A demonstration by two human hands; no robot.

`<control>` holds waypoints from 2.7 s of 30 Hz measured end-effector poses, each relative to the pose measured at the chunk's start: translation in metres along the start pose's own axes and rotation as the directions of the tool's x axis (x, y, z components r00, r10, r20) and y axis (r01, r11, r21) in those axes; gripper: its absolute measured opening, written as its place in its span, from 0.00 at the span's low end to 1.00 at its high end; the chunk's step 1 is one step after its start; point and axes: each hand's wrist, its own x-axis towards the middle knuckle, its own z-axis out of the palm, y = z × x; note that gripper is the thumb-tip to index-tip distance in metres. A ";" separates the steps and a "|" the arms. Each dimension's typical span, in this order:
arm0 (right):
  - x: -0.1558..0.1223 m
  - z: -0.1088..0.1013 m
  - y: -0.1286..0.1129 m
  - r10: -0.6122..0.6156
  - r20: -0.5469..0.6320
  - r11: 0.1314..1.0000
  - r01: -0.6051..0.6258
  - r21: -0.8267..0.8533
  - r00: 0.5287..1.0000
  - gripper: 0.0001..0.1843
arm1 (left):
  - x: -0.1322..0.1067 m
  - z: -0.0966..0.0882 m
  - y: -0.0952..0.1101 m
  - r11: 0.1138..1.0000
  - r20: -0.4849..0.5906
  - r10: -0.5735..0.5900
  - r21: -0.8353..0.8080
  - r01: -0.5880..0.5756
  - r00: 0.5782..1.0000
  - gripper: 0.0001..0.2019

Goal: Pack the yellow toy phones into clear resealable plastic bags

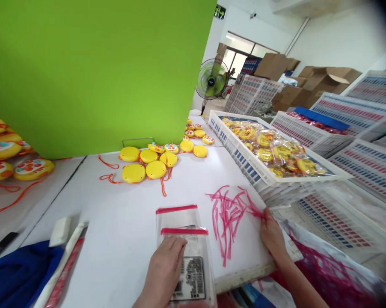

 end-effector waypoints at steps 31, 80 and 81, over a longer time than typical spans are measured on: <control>0.038 0.082 -0.155 -0.042 0.137 0.991 0.059 -0.121 0.990 0.48 | 0.002 -0.003 0.006 1.000 -0.025 -0.011 0.019 0.011 1.000 0.10; 0.026 0.031 -0.093 -0.802 0.265 0.594 0.667 0.450 0.535 0.28 | 0.138 0.080 0.060 0.810 0.313 0.132 0.513 -0.284 0.941 0.15; 0.025 0.031 -0.092 -0.809 0.258 0.585 0.673 0.454 0.529 0.28 | 0.141 0.082 0.058 0.796 0.312 0.146 0.526 -0.299 0.939 0.18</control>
